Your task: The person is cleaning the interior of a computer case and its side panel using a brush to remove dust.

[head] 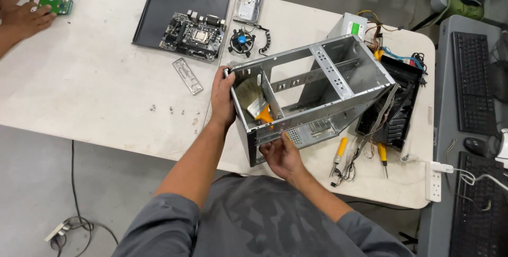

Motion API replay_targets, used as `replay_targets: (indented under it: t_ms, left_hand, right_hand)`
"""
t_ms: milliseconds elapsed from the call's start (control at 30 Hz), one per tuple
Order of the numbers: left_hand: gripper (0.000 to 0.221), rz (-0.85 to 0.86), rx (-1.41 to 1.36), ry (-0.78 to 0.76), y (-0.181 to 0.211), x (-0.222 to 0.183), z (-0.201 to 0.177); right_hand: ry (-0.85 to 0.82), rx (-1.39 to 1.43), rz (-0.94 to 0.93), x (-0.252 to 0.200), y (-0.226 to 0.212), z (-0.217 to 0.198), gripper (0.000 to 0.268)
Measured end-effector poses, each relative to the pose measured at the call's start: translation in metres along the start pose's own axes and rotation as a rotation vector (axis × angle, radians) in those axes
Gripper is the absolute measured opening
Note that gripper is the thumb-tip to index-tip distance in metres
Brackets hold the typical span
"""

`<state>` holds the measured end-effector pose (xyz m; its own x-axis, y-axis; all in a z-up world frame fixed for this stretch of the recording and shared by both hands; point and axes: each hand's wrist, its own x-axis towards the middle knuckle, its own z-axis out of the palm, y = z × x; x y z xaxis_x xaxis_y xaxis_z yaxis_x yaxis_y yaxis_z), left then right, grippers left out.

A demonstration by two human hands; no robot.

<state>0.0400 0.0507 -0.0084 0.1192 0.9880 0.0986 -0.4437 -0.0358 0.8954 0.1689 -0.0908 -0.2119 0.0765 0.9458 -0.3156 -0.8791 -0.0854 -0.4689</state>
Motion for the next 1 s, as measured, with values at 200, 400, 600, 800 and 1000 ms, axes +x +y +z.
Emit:
replay_targets:
  t_ms: [200,400,600,800,1000]
  left_hand:
    - [0.016,-0.042,-0.020,0.036,-0.017,0.012,-0.009]
    - [0.011,-0.040,-0.025,0.020,-0.013,0.016,-0.006]
    - [0.012,-0.046,-0.011,0.010,-0.002,0.003,0.002]
    - [0.014,0.027,0.054,-0.055,-0.002,-0.009,0.004]
    - [0.023,0.063,-0.060,-0.099,-0.021,-0.027,-0.008]
  right_hand:
    - [0.259,-0.320,-0.112,0.000,-0.002,0.045,0.017]
    - [0.307,-0.335,-0.150,-0.020,-0.014,0.036,0.015]
    - [0.509,-0.383,-0.053,-0.021,-0.019,0.017,0.009]
    - [0.369,-0.924,-0.117,-0.080,-0.101,0.043,0.025]
    - [-0.500,-1.094,-0.381,-0.156,-0.242,0.193,0.030]
